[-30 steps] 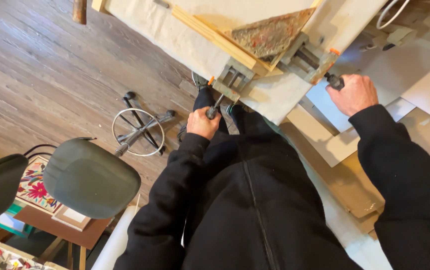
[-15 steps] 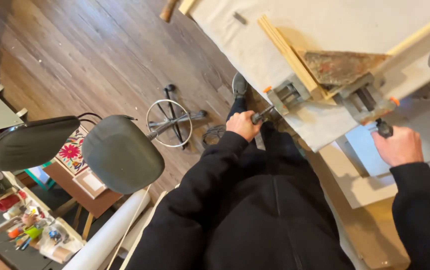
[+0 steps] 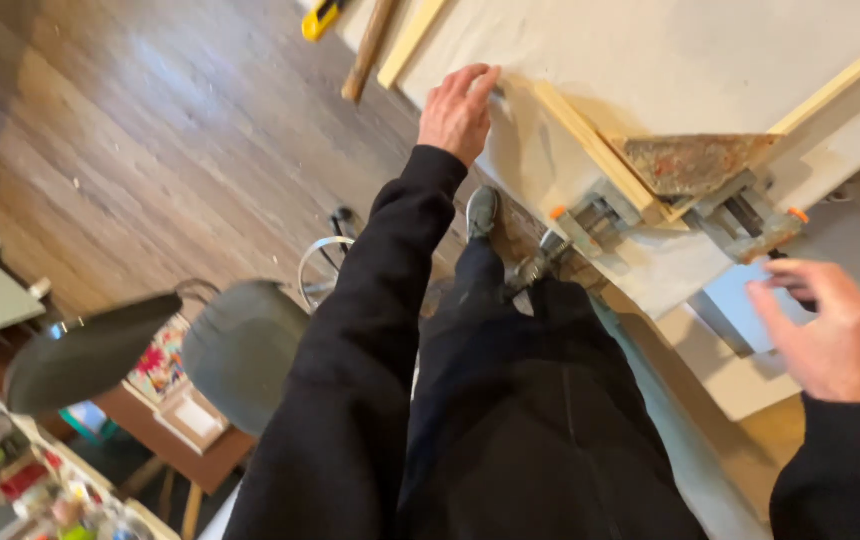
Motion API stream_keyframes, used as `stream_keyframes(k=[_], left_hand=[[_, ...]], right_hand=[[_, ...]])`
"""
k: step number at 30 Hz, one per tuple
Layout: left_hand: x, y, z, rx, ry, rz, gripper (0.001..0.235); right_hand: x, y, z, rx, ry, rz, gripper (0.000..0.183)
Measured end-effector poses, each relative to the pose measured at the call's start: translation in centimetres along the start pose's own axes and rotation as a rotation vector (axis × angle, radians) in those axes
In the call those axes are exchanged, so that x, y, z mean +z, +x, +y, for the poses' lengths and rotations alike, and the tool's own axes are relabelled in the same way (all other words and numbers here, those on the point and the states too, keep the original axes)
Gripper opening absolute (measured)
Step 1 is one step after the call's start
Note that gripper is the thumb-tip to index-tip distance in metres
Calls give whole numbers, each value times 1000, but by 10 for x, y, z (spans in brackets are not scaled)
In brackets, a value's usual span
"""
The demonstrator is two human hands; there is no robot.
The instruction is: The person clamps mitred wooden frame pieces in a corner vise, hammers brads into the joint, applies wood glue from a bottle to a corner, and tightens the vise screw with a screwdriver to hold the frame corner together. They fit and press the wood strips together by hand between steps.
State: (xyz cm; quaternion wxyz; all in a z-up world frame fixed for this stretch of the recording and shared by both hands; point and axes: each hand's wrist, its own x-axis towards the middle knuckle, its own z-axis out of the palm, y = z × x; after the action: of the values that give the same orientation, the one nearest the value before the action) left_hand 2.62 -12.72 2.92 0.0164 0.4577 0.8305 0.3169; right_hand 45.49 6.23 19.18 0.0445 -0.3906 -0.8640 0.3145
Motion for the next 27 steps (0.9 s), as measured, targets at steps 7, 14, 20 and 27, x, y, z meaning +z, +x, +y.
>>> stream_keyframes(k=[7,14,20,27], left_hand=[[8,29,-44,351,153,-244,23],[-70,-20,23,-492,-1203,-572,22],[-109,-12,46,-575,-1379,-862,21],[-126,3,53,-555,-1316,-973,20]], right_hand=[[50,47,-136,-180,145,-131,17],[102,96,-207,-266,426,-114,38],[106,93,-216,-358,444,-58,26],[104,89,-219,-354,465,-57,26]])
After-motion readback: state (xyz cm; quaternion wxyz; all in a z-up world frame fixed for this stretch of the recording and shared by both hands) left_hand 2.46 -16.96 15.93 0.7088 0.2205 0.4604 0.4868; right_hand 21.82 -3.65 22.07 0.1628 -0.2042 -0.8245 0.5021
